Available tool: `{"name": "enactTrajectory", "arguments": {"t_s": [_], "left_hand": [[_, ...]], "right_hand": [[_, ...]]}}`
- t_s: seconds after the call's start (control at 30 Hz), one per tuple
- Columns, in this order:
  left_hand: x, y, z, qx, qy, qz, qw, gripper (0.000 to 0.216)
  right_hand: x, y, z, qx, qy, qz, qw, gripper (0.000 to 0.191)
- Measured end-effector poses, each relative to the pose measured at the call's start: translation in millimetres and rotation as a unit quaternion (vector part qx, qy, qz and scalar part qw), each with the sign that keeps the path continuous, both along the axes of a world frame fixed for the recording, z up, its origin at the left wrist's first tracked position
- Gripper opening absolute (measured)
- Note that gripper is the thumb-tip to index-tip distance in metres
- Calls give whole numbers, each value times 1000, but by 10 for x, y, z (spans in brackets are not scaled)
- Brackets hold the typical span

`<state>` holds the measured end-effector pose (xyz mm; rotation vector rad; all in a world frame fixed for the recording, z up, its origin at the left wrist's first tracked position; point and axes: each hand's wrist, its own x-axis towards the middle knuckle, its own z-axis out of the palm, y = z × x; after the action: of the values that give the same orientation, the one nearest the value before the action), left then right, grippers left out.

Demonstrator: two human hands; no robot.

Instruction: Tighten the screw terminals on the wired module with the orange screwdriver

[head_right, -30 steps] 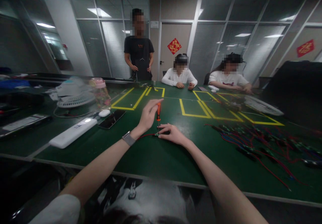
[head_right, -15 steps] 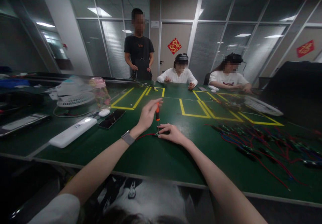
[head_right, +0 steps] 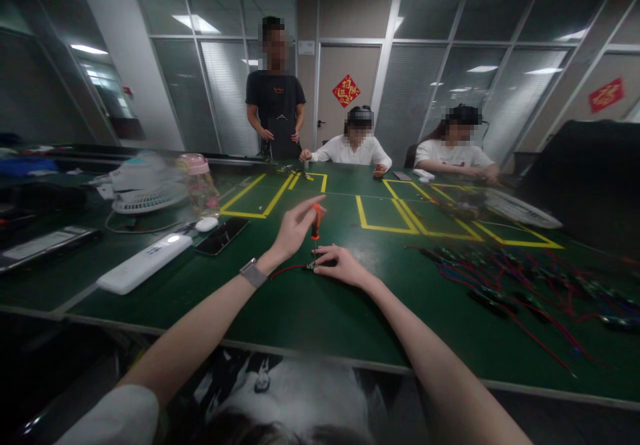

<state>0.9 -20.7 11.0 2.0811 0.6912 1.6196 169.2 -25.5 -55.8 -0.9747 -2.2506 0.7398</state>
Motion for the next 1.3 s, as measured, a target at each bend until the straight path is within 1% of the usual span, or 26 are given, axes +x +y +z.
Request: {"name": "enactTrajectory", "arguments": {"t_s": [0.1, 0.17, 0.27, 0.37, 0.43, 0.53, 0.6, 0.63, 0.77, 0.83, 0.9, 0.97, 1.13, 1.2, 1.3], "left_hand": [[1, -21, 10, 28, 17, 44, 998, 28], [-3, -40, 19, 37, 34, 56, 997, 27], [-8, -41, 18, 37, 36, 33, 998, 32], [-2, -19, 4, 30, 16, 11, 999, 34], [4, -12, 1, 30, 12, 31, 999, 33], [7, -28, 13, 45, 26, 86, 995, 26], [4, -42, 23, 44, 31, 99, 994, 23], [2, -45, 25, 39, 29, 92, 995, 23], [-9, -12, 3, 19, 11, 23, 999, 35], [-8, 15, -17, 6, 1, 2, 1000, 37], [-1, 29, -28, -4, -3, -3, 1000, 37], [9, 24, -25, 4, -1, 10, 1000, 34], [7, -30, 16, 44, 18, 91, 995, 20], [-1, -33, 20, 36, 16, 81, 996, 20], [-7, -6, 0, 4, 3, 13, 1000, 31]], "right_hand": [[-3, -1, -2, -3, 5, -2, 1000, 23], [-4, 1, -3, -5, 6, -2, 1000, 23], [-4, 5, 0, -4, 3, 2, 1000, 24], [-2, 3, 6, 0, -1, 3, 1000, 25], [-1, -1, 10, -1, -1, 2, 1000, 25], [-1, -4, 10, 0, 0, 1, 1000, 24], [1, 0, 3, 3, 2, 2, 1000, 24], [3, 5, -2, 4, 4, 4, 1000, 24], [11, 23, -20, 5, 6, 13, 1000, 24], [12, 27, -23, 6, 4, 13, 1000, 24], [11, 26, -23, 6, 2, 10, 1000, 24], [9, 24, -23, 6, -2, 5, 1000, 24], [15, 30, -37, 1, -7, 1, 1000, 25], [17, 31, -39, 2, -3, 3, 1000, 25], [15, 26, -30, 3, 1, 5, 1000, 25]]}}
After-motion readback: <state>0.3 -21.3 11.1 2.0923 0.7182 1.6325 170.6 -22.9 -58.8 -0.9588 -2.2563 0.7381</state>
